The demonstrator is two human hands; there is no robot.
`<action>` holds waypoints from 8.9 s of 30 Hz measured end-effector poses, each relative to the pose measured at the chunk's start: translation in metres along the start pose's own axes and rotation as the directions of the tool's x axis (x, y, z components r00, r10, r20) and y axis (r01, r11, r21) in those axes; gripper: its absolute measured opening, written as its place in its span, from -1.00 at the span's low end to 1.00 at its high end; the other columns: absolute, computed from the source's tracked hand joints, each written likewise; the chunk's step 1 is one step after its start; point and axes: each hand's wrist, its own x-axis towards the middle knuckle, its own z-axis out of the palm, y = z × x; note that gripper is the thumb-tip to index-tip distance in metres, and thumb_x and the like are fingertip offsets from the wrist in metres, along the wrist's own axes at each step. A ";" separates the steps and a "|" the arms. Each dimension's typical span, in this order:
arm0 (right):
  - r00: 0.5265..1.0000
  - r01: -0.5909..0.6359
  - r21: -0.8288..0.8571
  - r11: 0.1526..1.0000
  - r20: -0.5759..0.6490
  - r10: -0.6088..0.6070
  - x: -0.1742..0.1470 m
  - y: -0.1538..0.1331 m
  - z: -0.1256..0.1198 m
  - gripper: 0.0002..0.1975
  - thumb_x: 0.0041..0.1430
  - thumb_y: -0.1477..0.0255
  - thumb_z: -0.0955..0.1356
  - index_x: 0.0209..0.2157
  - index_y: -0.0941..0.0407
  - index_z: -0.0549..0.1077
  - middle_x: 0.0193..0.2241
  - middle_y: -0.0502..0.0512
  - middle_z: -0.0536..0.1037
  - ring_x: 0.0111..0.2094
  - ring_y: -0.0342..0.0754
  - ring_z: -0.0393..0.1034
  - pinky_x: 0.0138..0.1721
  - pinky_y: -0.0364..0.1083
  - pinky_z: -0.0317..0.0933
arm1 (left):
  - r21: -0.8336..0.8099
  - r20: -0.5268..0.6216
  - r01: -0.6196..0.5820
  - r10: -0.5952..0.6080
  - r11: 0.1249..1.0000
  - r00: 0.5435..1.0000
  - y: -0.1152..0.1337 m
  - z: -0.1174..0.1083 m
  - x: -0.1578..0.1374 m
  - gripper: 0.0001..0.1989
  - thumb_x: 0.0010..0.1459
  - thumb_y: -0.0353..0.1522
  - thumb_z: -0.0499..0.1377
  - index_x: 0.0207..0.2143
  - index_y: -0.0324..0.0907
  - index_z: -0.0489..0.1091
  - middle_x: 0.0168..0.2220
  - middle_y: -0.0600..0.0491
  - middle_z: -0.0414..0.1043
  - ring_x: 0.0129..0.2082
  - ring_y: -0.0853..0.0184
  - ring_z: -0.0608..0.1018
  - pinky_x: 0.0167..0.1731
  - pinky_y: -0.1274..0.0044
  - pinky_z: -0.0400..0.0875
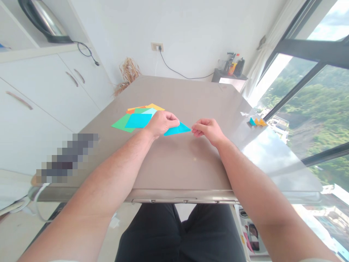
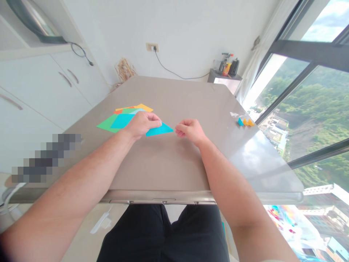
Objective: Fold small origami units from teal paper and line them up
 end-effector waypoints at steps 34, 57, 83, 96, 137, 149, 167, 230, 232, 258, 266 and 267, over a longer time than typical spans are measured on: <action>0.986 0.169 -0.370 0.913 0.058 -0.158 0.001 0.001 0.017 -0.88 -0.09 0.35 0.32 -0.56 0.12 0.41 -0.60 -0.08 0.32 -0.52 -0.18 0.12 -0.48 -0.13 0.01 | 0.188 0.268 -0.165 0.111 0.968 0.957 -0.008 0.014 -0.001 -0.78 -0.01 -0.19 0.28 -0.44 -0.17 0.51 -0.48 0.08 0.52 -0.47 0.36 0.47 -0.48 0.54 0.31; 0.994 0.090 -0.161 0.983 -0.041 -0.098 -0.001 -0.006 0.011 -0.86 -0.05 0.32 0.39 -0.49 0.11 0.48 -0.58 0.00 0.50 -0.49 -0.11 0.33 -0.49 -0.15 0.11 | -0.084 0.048 0.023 -0.019 0.996 0.999 -0.009 0.013 0.002 -0.79 -0.09 -0.22 0.32 -0.50 -0.18 0.48 -0.56 0.14 0.39 -0.52 0.42 0.36 -0.49 0.56 0.23; 0.993 0.111 -0.082 0.990 -0.037 -0.114 0.002 0.000 0.020 -0.75 -0.04 0.24 0.44 -0.37 0.12 0.51 -0.56 -0.05 0.47 -0.52 -0.15 0.27 -0.49 -0.13 0.16 | -0.244 0.179 0.136 -0.093 0.960 0.979 -0.008 0.023 -0.001 -0.75 -0.13 -0.24 0.39 -0.53 -0.22 0.47 -0.58 0.08 0.40 -0.59 0.43 0.41 -0.57 0.55 0.27; 0.964 0.227 0.013 0.974 0.141 -0.227 0.002 0.006 0.013 -0.80 -0.09 0.45 0.45 -0.33 0.08 0.63 -0.51 -0.04 0.51 -0.37 -0.06 0.47 -0.24 -0.01 0.37 | -0.469 0.150 0.278 -0.235 0.838 0.960 -0.009 0.013 0.004 -0.60 -0.25 -0.28 0.48 -0.48 -0.19 0.32 -0.57 0.17 0.36 -0.61 0.48 0.42 -0.59 0.59 0.24; 0.983 0.158 0.239 0.958 -0.128 -0.130 0.003 -0.001 0.026 -0.49 -0.06 0.39 0.50 -0.04 0.08 0.37 -0.53 -0.13 0.48 -0.54 -0.13 0.38 -0.36 -0.02 0.35 | -0.318 0.166 0.066 -0.013 0.946 0.986 -0.001 0.038 -0.011 -0.84 -0.05 -0.29 0.36 -0.45 -0.21 0.55 -0.49 0.07 0.49 -0.53 0.41 0.46 -0.51 0.54 0.37; 0.982 0.165 0.267 0.950 -0.135 -0.133 0.004 -0.002 0.029 -0.48 -0.08 0.41 0.48 -0.03 0.08 0.37 -0.55 -0.16 0.45 -0.52 -0.13 0.36 -0.36 -0.03 0.33 | -0.339 0.127 0.030 0.014 0.940 0.992 0.000 0.044 -0.012 -0.94 -0.07 -0.38 0.29 -0.55 -0.18 0.51 -0.53 0.11 0.45 -0.54 0.45 0.42 -0.52 0.56 0.32; 0.975 0.183 0.210 0.960 -0.164 -0.150 0.006 -0.002 0.024 -0.33 -0.12 0.34 0.55 0.08 0.11 0.44 -0.61 -0.15 0.47 -0.53 -0.11 0.39 -0.33 -0.01 0.37 | -0.340 0.095 0.018 0.016 0.940 0.995 0.000 0.045 -0.011 -0.97 -0.12 -0.41 0.26 -0.55 -0.17 0.52 -0.59 0.14 0.42 -0.58 0.44 0.41 -0.55 0.54 0.31; 0.974 0.164 -0.010 0.986 -0.159 -0.163 0.008 0.005 0.029 -0.75 0.07 0.22 0.45 -0.31 0.09 0.50 -0.40 0.04 0.58 -0.40 -0.08 0.45 -0.40 -0.08 0.34 | -0.457 -0.134 -0.001 -0.068 0.889 0.989 -0.005 0.043 -0.003 -0.76 -0.04 -0.23 0.35 -0.38 -0.21 0.51 -0.43 0.03 0.57 -0.43 0.28 0.62 -0.40 0.46 0.52; 0.947 0.240 0.015 0.971 -0.221 -0.231 0.009 0.005 0.027 -0.59 0.03 0.23 0.47 -0.08 0.07 0.51 -0.27 0.06 0.60 -0.28 -0.04 0.50 -0.28 -0.04 0.41 | -0.434 -0.123 0.008 -0.068 0.901 0.990 -0.004 0.042 -0.004 -0.78 -0.03 -0.26 0.34 -0.36 -0.21 0.50 -0.44 0.03 0.57 -0.41 0.24 0.64 -0.39 0.44 0.54; 0.762 0.457 -0.455 0.764 -0.242 -0.600 0.011 0.016 0.028 -0.78 0.13 0.47 0.39 -0.22 -0.01 0.66 -0.14 0.07 0.63 -0.18 -0.03 0.53 -0.24 -0.06 0.48 | -0.393 0.012 0.018 -0.014 0.919 1.000 -0.005 0.042 -0.006 -0.68 -0.12 -0.20 0.46 -0.35 -0.21 0.59 -0.43 0.05 0.59 -0.42 0.30 0.63 -0.35 0.47 0.57; 0.761 0.479 -0.434 0.763 -0.228 -0.608 0.010 0.014 0.028 -0.80 0.09 0.50 0.36 -0.27 0.01 0.60 -0.18 0.06 0.61 -0.19 -0.03 0.49 -0.22 -0.05 0.43 | -0.397 -0.003 0.014 -0.017 0.918 1.000 -0.006 0.043 -0.006 -0.65 -0.14 -0.20 0.48 -0.35 -0.22 0.56 -0.42 0.03 0.60 -0.41 0.28 0.64 -0.35 0.45 0.58; 0.769 0.469 -0.426 0.774 -0.234 -0.594 0.010 0.013 0.028 -0.81 0.06 0.50 0.36 -0.29 0.02 0.59 -0.21 0.05 0.60 -0.20 -0.04 0.48 -0.23 -0.05 0.41 | -0.393 -0.008 0.011 -0.015 0.920 1.000 -0.006 0.043 -0.006 -0.65 -0.14 -0.20 0.48 -0.35 -0.22 0.55 -0.42 0.02 0.60 -0.41 0.28 0.64 -0.35 0.45 0.58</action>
